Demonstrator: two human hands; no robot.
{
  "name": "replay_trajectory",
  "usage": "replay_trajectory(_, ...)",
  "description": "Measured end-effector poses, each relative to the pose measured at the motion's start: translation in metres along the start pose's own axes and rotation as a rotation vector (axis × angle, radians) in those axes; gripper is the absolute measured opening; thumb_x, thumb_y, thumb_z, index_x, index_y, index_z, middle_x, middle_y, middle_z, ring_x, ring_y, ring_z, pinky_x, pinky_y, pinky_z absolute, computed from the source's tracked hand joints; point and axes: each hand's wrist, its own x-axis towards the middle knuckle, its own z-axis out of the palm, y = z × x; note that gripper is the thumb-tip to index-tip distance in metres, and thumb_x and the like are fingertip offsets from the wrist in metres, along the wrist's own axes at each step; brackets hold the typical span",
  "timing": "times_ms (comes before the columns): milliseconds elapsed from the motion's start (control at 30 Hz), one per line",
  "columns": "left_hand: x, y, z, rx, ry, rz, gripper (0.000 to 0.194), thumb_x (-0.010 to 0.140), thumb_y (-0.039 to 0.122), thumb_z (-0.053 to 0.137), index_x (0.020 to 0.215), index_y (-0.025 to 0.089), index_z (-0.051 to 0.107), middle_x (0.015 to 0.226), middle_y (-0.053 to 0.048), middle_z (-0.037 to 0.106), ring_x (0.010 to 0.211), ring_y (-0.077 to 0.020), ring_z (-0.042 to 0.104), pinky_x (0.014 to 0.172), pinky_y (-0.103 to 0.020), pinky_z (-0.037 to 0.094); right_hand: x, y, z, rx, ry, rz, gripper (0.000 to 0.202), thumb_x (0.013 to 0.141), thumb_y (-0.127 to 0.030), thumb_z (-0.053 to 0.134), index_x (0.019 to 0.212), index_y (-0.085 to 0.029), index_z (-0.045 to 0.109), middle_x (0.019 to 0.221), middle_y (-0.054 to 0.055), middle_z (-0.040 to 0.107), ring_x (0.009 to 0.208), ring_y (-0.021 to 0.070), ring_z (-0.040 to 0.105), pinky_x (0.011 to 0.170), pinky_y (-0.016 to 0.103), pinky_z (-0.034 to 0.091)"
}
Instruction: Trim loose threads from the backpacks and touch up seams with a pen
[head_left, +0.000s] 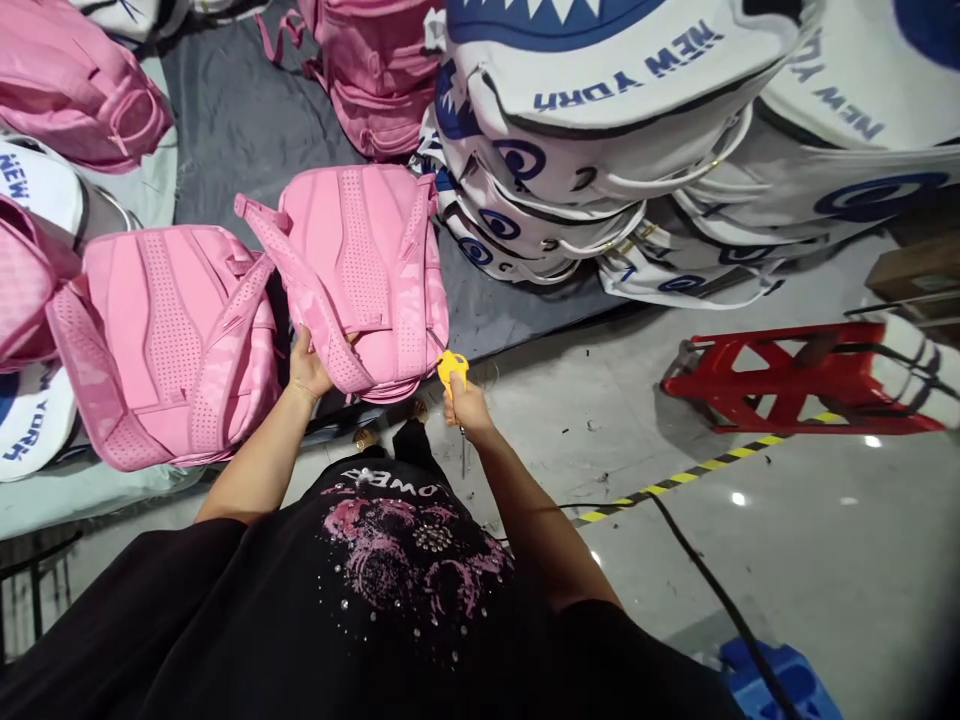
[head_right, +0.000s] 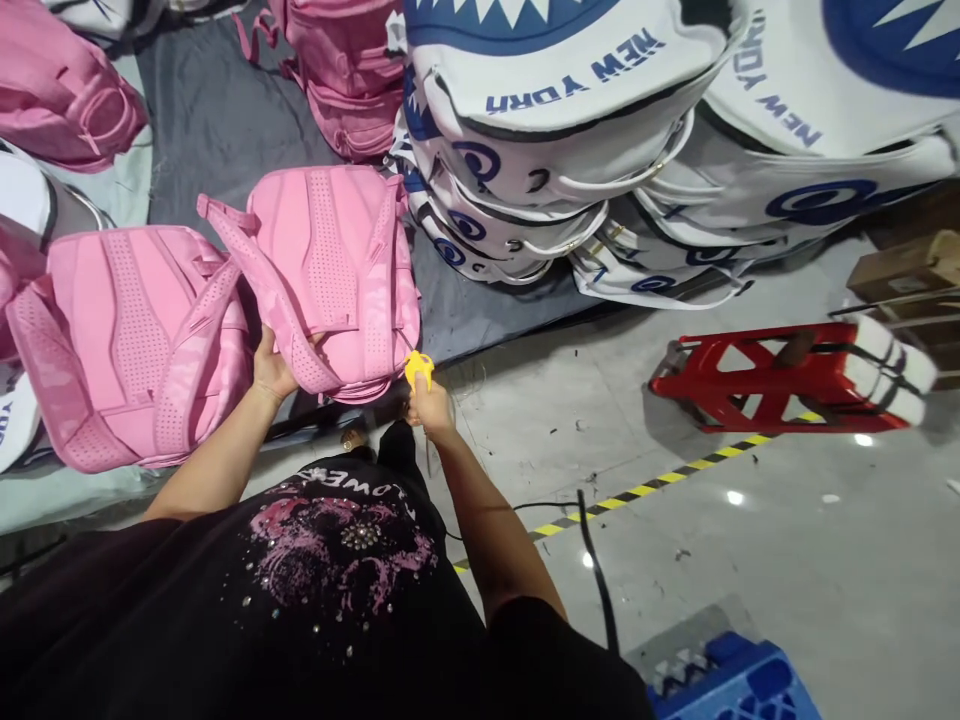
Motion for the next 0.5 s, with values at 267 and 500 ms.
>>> replay_trajectory(267,-0.059,-0.021,0.017,0.952,0.545,0.393,0.077,0.081,0.061,0.067,0.14,0.014,0.053,0.134,-0.021,0.063,0.129,-0.0361,0.058,0.111,-0.056,0.043,0.006,-0.011,-0.038,0.078,-0.18,0.033,0.055,0.084,-0.075,0.055,0.071,-0.022,0.047,0.046,-0.008,0.039,0.036,0.0085,0.039,0.036,0.021,0.039)
replay_trajectory(500,-0.024,-0.087,0.047,2.359,0.001,0.485,0.092,0.073,0.014,0.075,0.157,0.016,0.036,0.165,-0.025,0.021,0.154,-0.0435,0.018,0.122,-0.066,0.012,-0.02,0.009,-0.13,-0.044,-0.175,0.056,0.054,0.081,-0.073,0.057,0.081,-0.018,0.055,0.056,-0.003,0.057,0.045,0.0117,0.055,0.05,0.026,0.052)
